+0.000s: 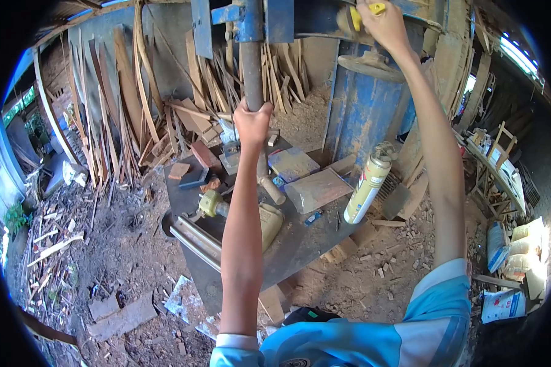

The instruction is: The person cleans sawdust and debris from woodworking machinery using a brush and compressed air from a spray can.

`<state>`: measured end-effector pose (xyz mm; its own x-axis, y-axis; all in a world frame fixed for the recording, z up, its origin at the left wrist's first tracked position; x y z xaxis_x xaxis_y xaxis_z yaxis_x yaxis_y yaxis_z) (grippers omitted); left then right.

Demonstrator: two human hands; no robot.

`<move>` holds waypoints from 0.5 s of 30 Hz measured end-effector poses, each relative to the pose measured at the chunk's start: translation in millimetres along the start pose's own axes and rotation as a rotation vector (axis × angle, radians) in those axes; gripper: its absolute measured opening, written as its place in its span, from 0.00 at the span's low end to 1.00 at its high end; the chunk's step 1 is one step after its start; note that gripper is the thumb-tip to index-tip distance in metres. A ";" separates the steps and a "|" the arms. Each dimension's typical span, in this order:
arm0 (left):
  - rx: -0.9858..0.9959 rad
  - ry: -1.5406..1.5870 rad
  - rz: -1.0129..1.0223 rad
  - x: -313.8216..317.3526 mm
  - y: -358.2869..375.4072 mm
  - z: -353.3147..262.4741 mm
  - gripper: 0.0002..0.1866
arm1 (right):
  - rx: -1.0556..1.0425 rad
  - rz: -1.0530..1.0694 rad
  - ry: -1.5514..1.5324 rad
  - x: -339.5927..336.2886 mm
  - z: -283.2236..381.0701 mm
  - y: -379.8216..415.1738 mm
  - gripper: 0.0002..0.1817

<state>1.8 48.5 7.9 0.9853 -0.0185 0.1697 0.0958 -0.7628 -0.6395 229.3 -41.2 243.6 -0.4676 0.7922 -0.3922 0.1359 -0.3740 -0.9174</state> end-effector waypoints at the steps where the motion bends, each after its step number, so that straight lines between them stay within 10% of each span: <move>1: 0.017 0.016 0.003 0.3 -1.2 -0.2 0.07 | -0.072 -0.048 -0.002 0.8 18.7 1.6 0.14; 4: 0.006 -0.062 0.034 -2.1 -1.6 0.2 0.07 | 0.004 0.280 0.171 24.1 5.5 0.1 0.17; 8: -0.010 0.021 0.024 -0.1 -3.2 2.7 0.06 | 0.189 0.009 -0.480 13.9 -1.8 -11.2 0.16; 13: -0.011 0.054 0.059 0.5 -1.6 -0.3 0.06 | 0.154 0.340 -0.201 23.2 17.9 4.4 0.17; 15: -0.017 0.034 0.053 -0.1 -1.9 0.3 0.06 | 0.158 0.135 -0.320 13.0 4.0 -5.6 0.16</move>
<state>1.5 50.2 8.9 0.9836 -0.0804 0.1616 0.0414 -0.7710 -0.6355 218.9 -30.8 243.9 -0.7073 0.5496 -0.4446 0.0896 -0.5542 -0.8276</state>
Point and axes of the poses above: each hand's wrist, its own y-axis away from the middle knuckle, its own x-axis out of the palm, z = x × y, the point moved 4 cm from there along -y, towards the middle knuckle, and after that the axes turned 5 degrees about z, right-handed, at the moved point
